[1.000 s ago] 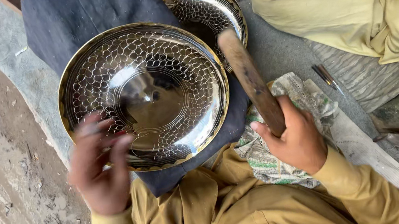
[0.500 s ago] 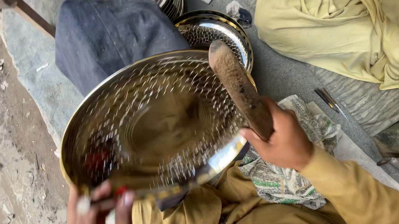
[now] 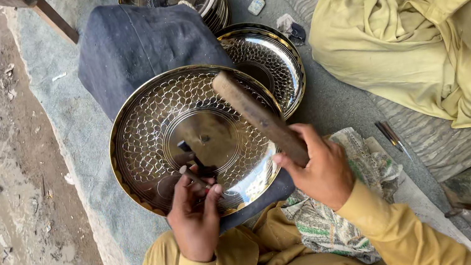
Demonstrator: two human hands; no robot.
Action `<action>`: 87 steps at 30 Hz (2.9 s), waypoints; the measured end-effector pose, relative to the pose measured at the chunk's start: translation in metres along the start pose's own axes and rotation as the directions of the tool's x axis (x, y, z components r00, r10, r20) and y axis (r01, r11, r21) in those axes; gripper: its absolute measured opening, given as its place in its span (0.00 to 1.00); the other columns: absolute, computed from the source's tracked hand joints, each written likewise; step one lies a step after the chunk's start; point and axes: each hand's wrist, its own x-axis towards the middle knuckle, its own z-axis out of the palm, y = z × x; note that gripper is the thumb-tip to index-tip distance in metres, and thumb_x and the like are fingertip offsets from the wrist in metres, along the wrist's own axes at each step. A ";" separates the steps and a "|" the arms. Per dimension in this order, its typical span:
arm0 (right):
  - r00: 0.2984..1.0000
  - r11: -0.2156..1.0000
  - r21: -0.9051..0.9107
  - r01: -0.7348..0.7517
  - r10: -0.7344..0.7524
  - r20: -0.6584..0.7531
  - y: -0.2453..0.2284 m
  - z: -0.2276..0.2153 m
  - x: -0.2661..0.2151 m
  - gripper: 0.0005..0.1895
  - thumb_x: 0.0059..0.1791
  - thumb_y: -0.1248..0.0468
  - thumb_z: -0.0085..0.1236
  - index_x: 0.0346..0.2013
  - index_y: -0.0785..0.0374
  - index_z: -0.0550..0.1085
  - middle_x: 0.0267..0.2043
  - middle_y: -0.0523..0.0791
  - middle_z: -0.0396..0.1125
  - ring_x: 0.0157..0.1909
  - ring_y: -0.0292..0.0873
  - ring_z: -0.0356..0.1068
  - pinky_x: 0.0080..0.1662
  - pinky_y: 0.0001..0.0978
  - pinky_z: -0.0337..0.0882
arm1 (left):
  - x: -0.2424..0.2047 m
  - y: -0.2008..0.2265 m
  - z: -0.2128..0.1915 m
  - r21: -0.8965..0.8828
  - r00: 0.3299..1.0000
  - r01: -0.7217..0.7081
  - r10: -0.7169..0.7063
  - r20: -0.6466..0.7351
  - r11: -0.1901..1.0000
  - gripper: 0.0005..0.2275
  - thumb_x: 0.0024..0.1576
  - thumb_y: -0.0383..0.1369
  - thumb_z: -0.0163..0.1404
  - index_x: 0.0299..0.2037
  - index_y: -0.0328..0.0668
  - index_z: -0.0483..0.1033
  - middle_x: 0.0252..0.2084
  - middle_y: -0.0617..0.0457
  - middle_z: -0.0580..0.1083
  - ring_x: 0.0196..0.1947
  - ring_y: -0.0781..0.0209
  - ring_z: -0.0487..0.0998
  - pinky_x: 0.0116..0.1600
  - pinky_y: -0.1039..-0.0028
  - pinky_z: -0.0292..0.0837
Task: The person uses a hammer and a small metal punch to create a textured pattern on a round metal plate. They repeatedly strike the punch against the plate's surface while rotating it to cover different areas.
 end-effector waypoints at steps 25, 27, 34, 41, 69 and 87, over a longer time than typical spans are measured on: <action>0.651 0.611 -0.320 0.724 -0.453 0.609 -0.117 -0.004 0.117 0.20 0.35 0.68 0.66 0.41 0.65 0.77 0.31 0.52 0.75 0.36 0.55 0.77 0.41 0.47 0.77 | -0.020 0.005 0.012 0.221 0.958 0.154 -0.091 -0.270 0.963 0.14 0.53 0.27 0.63 0.47 0.34 0.73 0.33 0.52 0.81 0.33 0.67 0.83 0.40 0.77 0.77; 0.602 0.522 -0.399 0.754 -0.305 0.738 -0.128 -0.001 0.120 0.13 0.38 0.63 0.66 0.37 0.61 0.80 0.33 0.51 0.75 0.39 0.53 0.77 0.41 0.47 0.77 | -0.017 0.007 0.013 0.267 0.977 0.077 -0.019 -0.211 0.961 0.11 0.56 0.26 0.62 0.45 0.35 0.75 0.34 0.52 0.82 0.33 0.67 0.83 0.42 0.77 0.77; 0.663 0.539 -0.424 0.728 -0.395 0.636 -0.117 -0.028 0.118 0.31 0.36 0.70 0.62 0.54 0.72 0.70 0.26 0.52 0.73 0.31 0.54 0.77 0.30 0.46 0.75 | -0.011 0.006 0.012 0.242 0.997 0.073 -0.062 -0.055 0.967 0.19 0.57 0.25 0.60 0.58 0.32 0.74 0.35 0.49 0.81 0.34 0.68 0.80 0.43 0.77 0.77; 0.658 0.590 -0.373 0.717 -0.394 0.642 -0.105 -0.050 0.115 0.16 0.39 0.70 0.62 0.41 0.65 0.73 0.24 0.53 0.72 0.29 0.57 0.76 0.32 0.50 0.75 | -0.011 0.012 0.016 0.315 0.994 0.047 -0.013 -0.108 0.948 0.18 0.56 0.27 0.62 0.54 0.31 0.73 0.36 0.49 0.81 0.33 0.69 0.81 0.41 0.77 0.77; 0.974 0.991 -0.075 -0.112 0.124 0.189 0.024 -0.016 -0.085 0.21 0.40 0.69 0.62 0.46 0.64 0.67 0.28 0.56 0.73 0.29 0.60 0.76 0.32 0.51 0.73 | 0.073 0.024 0.001 0.135 0.489 -0.457 0.122 0.864 0.879 0.19 0.52 0.26 0.59 0.55 0.41 0.79 0.44 0.44 0.80 0.40 0.48 0.83 0.44 0.63 0.77; 0.926 0.944 -0.127 0.304 -0.262 0.272 -0.031 -0.040 0.037 0.20 0.41 0.72 0.60 0.46 0.64 0.69 0.31 0.55 0.72 0.32 0.61 0.75 0.34 0.53 0.73 | -0.012 0.003 -0.001 0.302 0.999 -0.036 0.042 -0.015 0.953 0.22 0.58 0.26 0.60 0.61 0.31 0.66 0.40 0.48 0.81 0.39 0.64 0.83 0.45 0.75 0.78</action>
